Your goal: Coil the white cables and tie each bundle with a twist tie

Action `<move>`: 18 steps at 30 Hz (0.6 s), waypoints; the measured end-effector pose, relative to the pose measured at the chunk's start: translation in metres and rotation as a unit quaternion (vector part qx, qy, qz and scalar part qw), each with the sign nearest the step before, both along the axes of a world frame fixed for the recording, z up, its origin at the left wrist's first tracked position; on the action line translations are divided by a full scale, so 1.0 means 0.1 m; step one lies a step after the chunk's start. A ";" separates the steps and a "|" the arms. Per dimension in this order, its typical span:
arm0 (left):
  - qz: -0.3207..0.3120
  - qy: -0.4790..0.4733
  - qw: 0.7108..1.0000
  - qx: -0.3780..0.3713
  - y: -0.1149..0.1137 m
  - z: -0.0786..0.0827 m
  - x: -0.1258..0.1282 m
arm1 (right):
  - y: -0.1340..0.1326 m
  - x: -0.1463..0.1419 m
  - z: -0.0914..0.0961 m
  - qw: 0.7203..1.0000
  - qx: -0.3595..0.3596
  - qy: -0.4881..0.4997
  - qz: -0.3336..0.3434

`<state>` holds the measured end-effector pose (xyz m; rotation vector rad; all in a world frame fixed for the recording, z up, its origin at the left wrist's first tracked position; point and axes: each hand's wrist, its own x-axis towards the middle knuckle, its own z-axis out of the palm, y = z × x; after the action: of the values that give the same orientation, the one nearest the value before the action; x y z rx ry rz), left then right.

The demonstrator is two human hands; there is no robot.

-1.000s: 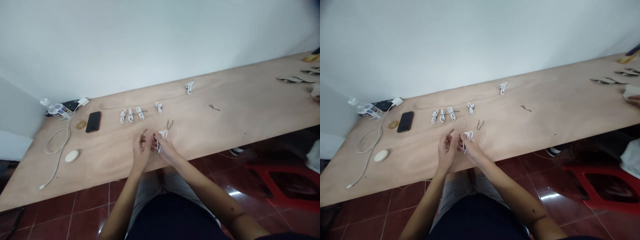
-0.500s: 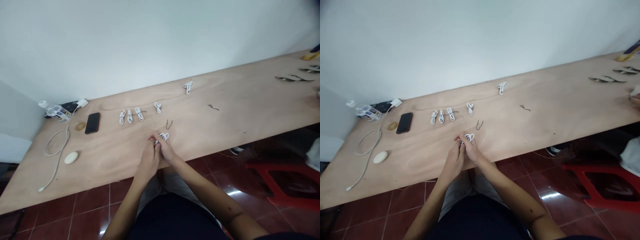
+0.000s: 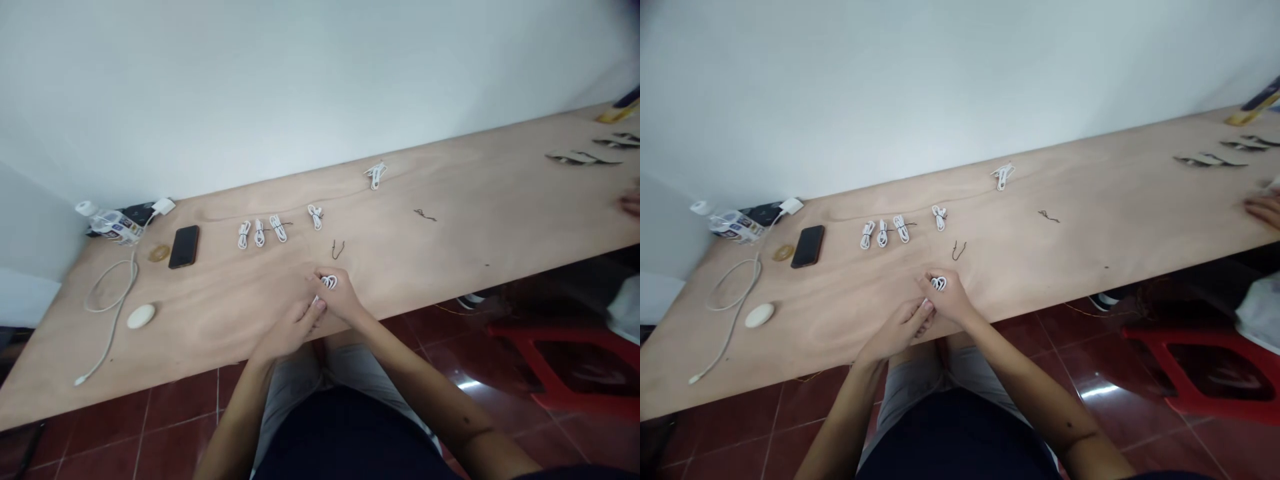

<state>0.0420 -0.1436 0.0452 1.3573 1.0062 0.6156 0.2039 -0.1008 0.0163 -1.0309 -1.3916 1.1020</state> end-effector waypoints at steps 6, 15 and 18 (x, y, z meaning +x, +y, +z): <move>0.078 0.020 0.997 0.011 0.08 -0.14 -0.15 | 0.39 0.61 -0.07 0.976 0.082 -0.194 -0.061; 0.160 -0.065 0.985 -0.026 0.18 -0.21 -0.17 | 0.77 1.03 -0.24 0.903 0.152 -0.399 0.039; 0.182 -0.179 0.965 -0.067 0.23 -0.27 -0.11 | 0.63 0.91 -0.19 0.952 0.100 -0.285 0.051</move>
<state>0.0313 -0.1206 0.0184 0.9028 0.9840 1.0089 0.2944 -0.0375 -0.0028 -1.1897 -1.9901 0.7349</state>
